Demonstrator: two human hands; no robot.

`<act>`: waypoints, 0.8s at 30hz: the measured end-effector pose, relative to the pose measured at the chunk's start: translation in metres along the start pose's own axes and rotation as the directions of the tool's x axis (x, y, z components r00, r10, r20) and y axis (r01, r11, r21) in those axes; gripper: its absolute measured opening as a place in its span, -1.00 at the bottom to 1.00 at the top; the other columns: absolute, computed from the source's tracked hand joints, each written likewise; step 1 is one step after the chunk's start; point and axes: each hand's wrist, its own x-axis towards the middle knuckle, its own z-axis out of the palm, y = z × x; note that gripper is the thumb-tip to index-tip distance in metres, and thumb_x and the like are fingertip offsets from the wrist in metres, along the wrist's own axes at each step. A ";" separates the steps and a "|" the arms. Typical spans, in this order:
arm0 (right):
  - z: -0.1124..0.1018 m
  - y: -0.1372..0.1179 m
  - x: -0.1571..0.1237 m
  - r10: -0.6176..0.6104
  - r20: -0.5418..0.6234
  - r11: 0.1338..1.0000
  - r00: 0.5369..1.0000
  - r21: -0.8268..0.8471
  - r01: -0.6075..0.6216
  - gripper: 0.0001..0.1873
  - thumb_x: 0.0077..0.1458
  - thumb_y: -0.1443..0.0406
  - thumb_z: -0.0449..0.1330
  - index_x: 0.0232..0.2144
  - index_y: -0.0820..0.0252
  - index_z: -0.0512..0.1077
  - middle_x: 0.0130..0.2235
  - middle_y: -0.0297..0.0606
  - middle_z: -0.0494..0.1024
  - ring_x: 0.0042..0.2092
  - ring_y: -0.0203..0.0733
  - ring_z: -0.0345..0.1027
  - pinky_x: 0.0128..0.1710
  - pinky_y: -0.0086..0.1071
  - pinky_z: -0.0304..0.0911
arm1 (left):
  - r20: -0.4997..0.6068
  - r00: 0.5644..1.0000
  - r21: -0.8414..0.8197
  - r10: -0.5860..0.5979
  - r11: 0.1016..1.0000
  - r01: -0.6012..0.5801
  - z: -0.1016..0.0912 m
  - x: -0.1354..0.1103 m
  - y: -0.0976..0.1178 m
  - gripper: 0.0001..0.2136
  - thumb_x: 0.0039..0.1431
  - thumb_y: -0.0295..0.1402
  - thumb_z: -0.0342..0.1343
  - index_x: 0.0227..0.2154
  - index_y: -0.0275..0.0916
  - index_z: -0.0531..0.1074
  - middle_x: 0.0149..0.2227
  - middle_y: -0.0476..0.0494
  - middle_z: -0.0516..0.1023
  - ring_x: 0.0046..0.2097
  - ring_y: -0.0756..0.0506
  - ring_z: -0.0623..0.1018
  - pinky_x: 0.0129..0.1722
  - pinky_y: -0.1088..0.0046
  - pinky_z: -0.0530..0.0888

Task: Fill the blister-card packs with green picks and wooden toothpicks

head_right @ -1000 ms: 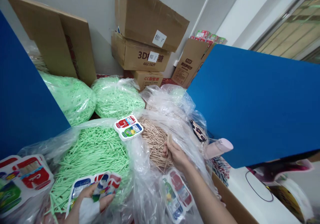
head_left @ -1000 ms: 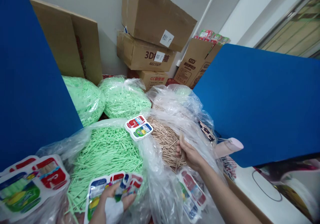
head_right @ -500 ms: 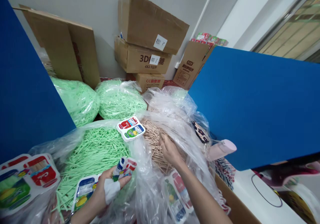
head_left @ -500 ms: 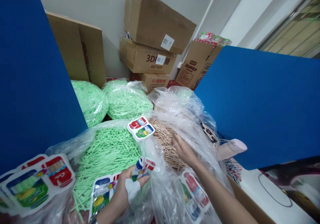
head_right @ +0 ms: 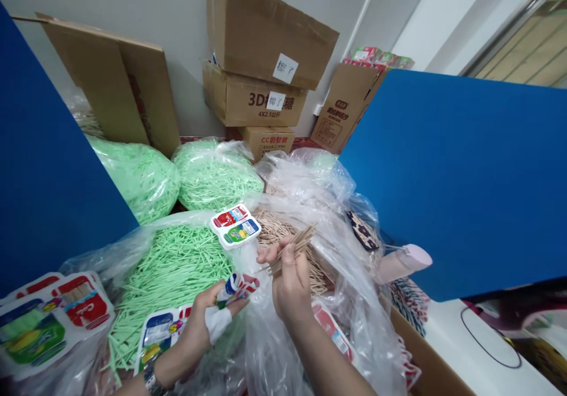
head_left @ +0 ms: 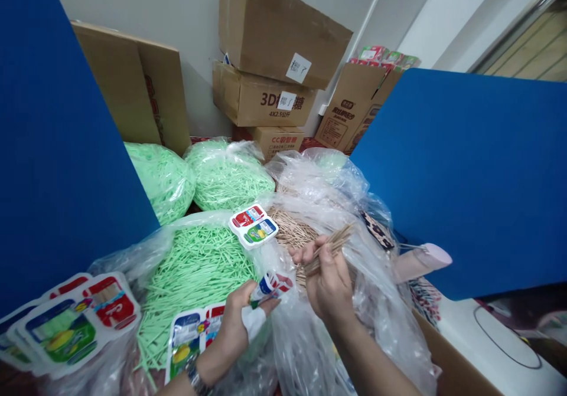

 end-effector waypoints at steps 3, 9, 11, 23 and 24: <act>0.003 -0.003 0.003 0.043 0.017 0.998 0.999 0.054 -0.044 -0.81 0.16 0.09 0.11 -0.29 0.04 0.27 -0.47 -0.45 0.32 -0.43 -0.30 0.30 -0.30 -0.26 0.33 | 0.023 1.000 0.120 0.012 0.993 -0.014 0.002 0.003 0.000 -0.80 0.07 -0.26 0.18 -0.53 -0.28 0.40 -0.49 -0.04 0.42 -0.42 -0.06 0.39 -0.41 0.48 0.34; -0.002 -0.009 0.008 0.021 -0.012 0.998 1.000 0.057 -0.020 -0.82 0.16 0.10 0.13 -0.29 0.04 0.29 -0.47 -0.44 0.32 -0.44 -0.33 0.28 -0.38 -0.36 0.30 | -0.026 0.997 0.090 0.076 0.993 -0.074 0.008 0.009 -0.005 -0.82 0.02 -0.26 0.20 -0.54 -0.28 0.46 -0.51 -0.04 0.45 -0.43 -0.07 0.40 -0.41 0.49 0.34; -0.003 -0.008 0.007 0.014 -0.012 1.000 1.000 0.020 -0.013 -0.81 0.16 0.09 0.12 -0.28 0.03 0.28 -0.46 -0.44 0.32 -0.45 -0.32 0.28 -0.37 -0.35 0.30 | -0.022 0.996 0.073 0.092 0.993 -0.090 0.010 0.010 -0.005 -0.82 0.02 -0.25 0.21 -0.53 -0.28 0.47 -0.50 -0.04 0.46 -0.43 -0.07 0.41 -0.41 0.48 0.34; -0.009 0.023 -0.015 -0.202 0.041 0.870 0.979 -0.452 0.198 -0.74 0.28 0.12 -0.09 -0.28 0.05 0.33 -0.29 -0.27 0.43 -0.02 -0.13 0.26 0.07 -0.15 0.08 | 0.012 0.988 0.190 0.155 0.970 -0.154 0.014 0.007 0.003 -0.78 0.06 -0.28 0.18 -0.59 -0.25 0.36 -0.52 0.01 0.36 -0.45 -0.04 0.36 -0.46 0.52 0.26; -0.008 0.024 -0.017 -0.209 0.048 0.857 0.977 -0.472 0.207 -0.73 0.28 0.13 -0.10 -0.29 0.06 0.34 -0.27 -0.26 0.43 0.01 -0.12 0.24 0.09 -0.14 0.06 | 0.002 0.989 0.186 0.151 0.971 -0.149 0.014 0.007 0.002 -0.80 0.05 -0.29 0.19 -0.58 -0.26 0.37 -0.52 0.01 0.37 -0.45 -0.04 0.37 -0.46 0.52 0.27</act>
